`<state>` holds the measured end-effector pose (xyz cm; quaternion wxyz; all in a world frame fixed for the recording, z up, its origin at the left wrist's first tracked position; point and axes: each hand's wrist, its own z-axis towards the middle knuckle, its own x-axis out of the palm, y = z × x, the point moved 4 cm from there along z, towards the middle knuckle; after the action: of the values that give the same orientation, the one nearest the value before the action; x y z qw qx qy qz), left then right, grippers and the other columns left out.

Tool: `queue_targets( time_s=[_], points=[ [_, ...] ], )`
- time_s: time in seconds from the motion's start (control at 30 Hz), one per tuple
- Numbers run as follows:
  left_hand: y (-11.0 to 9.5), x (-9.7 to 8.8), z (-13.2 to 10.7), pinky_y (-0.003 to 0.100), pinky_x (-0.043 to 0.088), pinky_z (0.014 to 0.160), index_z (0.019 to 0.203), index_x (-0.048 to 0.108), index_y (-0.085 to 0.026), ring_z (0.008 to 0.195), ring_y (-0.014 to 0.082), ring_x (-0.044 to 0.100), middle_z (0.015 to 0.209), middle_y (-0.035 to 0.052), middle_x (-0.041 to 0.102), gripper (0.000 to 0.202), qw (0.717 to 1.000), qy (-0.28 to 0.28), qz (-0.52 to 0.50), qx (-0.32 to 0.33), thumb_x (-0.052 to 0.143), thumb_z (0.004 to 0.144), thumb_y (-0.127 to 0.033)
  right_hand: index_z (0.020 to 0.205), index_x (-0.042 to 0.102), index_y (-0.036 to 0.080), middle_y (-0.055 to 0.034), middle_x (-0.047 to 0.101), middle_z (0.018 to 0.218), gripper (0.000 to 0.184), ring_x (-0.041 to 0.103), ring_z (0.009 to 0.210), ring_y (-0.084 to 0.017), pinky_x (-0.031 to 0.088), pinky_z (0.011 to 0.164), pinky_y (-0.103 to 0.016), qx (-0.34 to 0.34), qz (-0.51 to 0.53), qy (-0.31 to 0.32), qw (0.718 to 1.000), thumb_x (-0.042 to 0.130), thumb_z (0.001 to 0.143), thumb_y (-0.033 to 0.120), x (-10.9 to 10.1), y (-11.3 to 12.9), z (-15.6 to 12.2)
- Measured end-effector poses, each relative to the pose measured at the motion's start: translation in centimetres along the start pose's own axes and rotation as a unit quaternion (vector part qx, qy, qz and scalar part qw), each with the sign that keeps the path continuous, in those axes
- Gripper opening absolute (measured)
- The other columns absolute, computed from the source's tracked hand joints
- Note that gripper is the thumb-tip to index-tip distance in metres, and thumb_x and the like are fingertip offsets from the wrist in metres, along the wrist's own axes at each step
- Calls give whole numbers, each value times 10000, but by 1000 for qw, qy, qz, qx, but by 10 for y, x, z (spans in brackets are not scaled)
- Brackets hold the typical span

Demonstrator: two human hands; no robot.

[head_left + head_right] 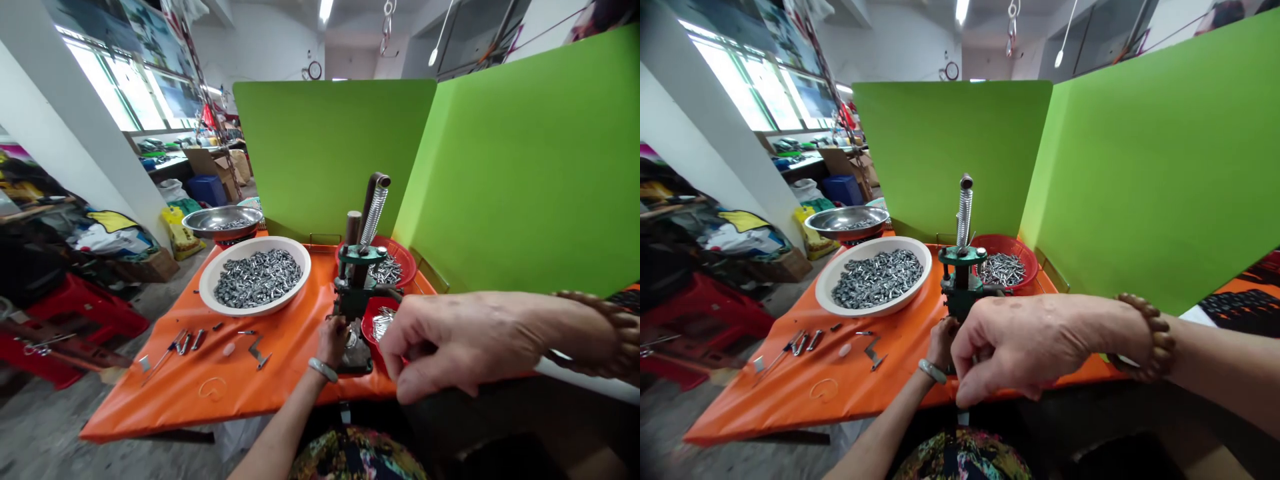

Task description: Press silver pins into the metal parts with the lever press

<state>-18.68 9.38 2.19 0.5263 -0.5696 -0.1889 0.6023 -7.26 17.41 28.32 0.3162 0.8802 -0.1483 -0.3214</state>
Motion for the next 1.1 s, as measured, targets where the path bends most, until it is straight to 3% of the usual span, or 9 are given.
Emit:
queue_targets(
  time_s=[0.17,0.23,0.37,0.5,0.7,0.83,0.97,1.1],
  points=[
    [9,5,-2,222,375,592,692,549,-149,617,83,457,681,11,539,28,1000,2,17,-8,522,686,-149,810,630,176,25,542,627,245,435,476,-28,285,412,-124,-23,-91,-67,993,507,777,385,16,3,0],
    [15,8,-2,216,398,615,778,561,-159,663,88,475,752,10,531,122,1000,-3,10,1,573,657,-168,763,629,187,25,563,640,177,448,502,-37,293,435,-134,-40,-131,-85,987,503,782,311,26,5,3],
    [32,16,-3,228,431,661,916,556,-178,718,97,495,797,7,523,317,1000,15,-11,-4,647,616,-219,708,596,183,6,579,644,171,459,516,-60,281,454,-172,-62,-232,-125,963,466,805,239,59,-4,19],
    [45,22,-4,241,437,684,930,565,-180,726,105,506,781,14,542,332,999,29,-25,-17,662,623,-265,690,543,179,17,560,579,113,414,461,-80,241,442,-215,-103,-316,-155,930,481,784,185,94,-24,43],
    [47,24,-3,227,424,671,912,568,-175,743,108,506,800,24,552,311,998,42,-33,-25,655,639,-294,672,498,167,0,519,576,158,405,496,-111,236,471,-256,-149,-339,-279,886,404,751,67,124,-66,75],
    [45,22,-3,227,418,676,901,565,-173,752,110,505,811,24,554,299,999,43,-16,-26,655,641,-290,863,544,139,-26,502,608,189,431,540,-130,256,504,-281,-214,-387,-347,827,370,793,118,143,-112,112],
    [43,21,-3,227,414,682,876,562,-168,758,110,504,808,20,554,281,998,50,-4,-32,657,637,-280,925,543,118,-29,497,637,204,441,571,-126,252,523,-286,-211,-445,-392,777,369,819,123,141,-154,150],
    [44,22,-3,224,410,684,893,553,-167,749,105,502,811,18,554,299,998,52,-5,-36,655,636,-281,938,531,129,-21,489,649,183,429,584,-129,230,532,-290,-199,-458,-406,765,391,822,145,137,-171,165]
  ],
)
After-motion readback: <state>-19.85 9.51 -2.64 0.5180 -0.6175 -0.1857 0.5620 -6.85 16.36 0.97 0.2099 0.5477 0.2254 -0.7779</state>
